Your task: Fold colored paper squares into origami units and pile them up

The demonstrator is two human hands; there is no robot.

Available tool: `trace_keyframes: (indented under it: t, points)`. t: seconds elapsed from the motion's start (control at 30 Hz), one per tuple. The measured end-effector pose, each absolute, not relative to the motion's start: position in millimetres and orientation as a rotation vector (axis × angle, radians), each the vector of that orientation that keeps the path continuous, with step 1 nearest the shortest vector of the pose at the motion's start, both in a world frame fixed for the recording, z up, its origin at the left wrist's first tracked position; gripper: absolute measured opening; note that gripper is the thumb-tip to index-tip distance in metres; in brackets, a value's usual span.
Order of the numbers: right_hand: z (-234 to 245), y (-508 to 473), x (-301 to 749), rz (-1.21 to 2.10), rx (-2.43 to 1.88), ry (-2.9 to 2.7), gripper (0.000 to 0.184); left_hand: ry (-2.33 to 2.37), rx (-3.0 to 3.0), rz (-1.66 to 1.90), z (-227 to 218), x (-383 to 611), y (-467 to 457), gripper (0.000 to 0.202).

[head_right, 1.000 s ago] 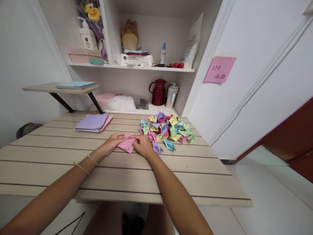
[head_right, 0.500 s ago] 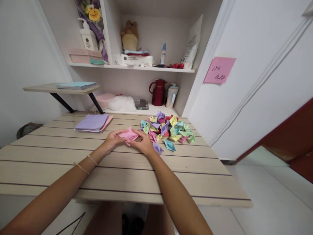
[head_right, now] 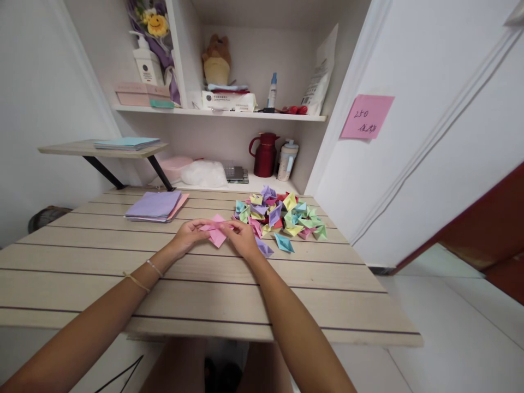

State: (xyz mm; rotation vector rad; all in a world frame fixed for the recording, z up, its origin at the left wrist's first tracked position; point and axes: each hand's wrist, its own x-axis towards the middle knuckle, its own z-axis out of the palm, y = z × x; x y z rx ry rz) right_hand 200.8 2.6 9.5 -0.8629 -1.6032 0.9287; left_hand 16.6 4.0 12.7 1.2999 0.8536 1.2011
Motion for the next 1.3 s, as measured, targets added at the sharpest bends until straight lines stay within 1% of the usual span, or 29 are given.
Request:
trace_keyframes:
  t: [0.1, 0.17, 0.3, 0.37, 0.43, 0.57, 0.63, 0.77, 0.87, 1.0, 1.13, 1.23, 1.3]
  points:
    - [6.7, 5.9, 200.7, 0.936, -0.864, -1.518, 0.032, 0.863, 1.299, 1.169, 10.4, 18.2, 3.2, 0.05]
    - [5.5, 6.9, 200.8, 0.943, -0.858, -1.45, 0.032, 0.847, 1.312, 1.136, 10.6, 19.6, 2.0, 0.052]
    - [5.8, 5.6, 200.7, 0.962, -0.883, -1.421, 0.039, 0.866, 1.336, 1.13, 12.3, 21.4, 1.3, 0.038]
    - [6.2, 4.6, 200.5, 0.968, -0.883, -1.432, 0.038, 0.916, 1.342, 1.15, 11.8, 21.1, 2.3, 0.036]
    - [6.1, 4.0, 200.2, 0.973, -0.881, -1.448, 0.035, 0.949, 1.355, 1.153, 10.2, 20.0, 3.9, 0.04]
    - [4.5, 3.9, 199.5, 0.992, -0.893, -1.508, 0.035, 0.943, 1.382, 1.118, 7.6, 16.9, 5.6, 0.057]
    - [3.7, 4.0, 199.2, 1.012, -0.903, -1.543, 0.036, 0.92, 1.389, 1.092, 8.1, 16.2, 5.3, 0.061]
    - [3.0, 4.1, 198.1, 1.056, -0.902, -1.564, 0.037, 0.882, 1.356, 1.099, 11.1, 17.7, 4.1, 0.049]
    - [2.3, 4.3, 197.1, 1.069, -0.872, -1.544, 0.035, 0.939, 1.365, 1.119, 11.6, 19.7, 3.8, 0.042]
    - [0.4, 4.9, 195.6, 1.058, -0.871, -1.502, 0.034, 1.01, 1.426, 1.11, 8.9, 20.2, 5.1, 0.038]
    - [0.6, 4.7, 194.1, 1.093, -0.885, -1.398, 0.04, 0.986, 1.359, 1.135, 6.5, 18.9, 7.4, 0.034]
    - [2.6, 3.5, 192.5, 1.161, -0.821, -1.328, 0.046, 0.95, 1.247, 1.164, 5.9, 18.3, 8.3, 0.032]
    - [3.3, 2.6, 191.0, 1.198, -0.778, -1.304, 0.047, 0.924, 1.177, 1.191, 5.5, 18.0, 8.7, 0.032]
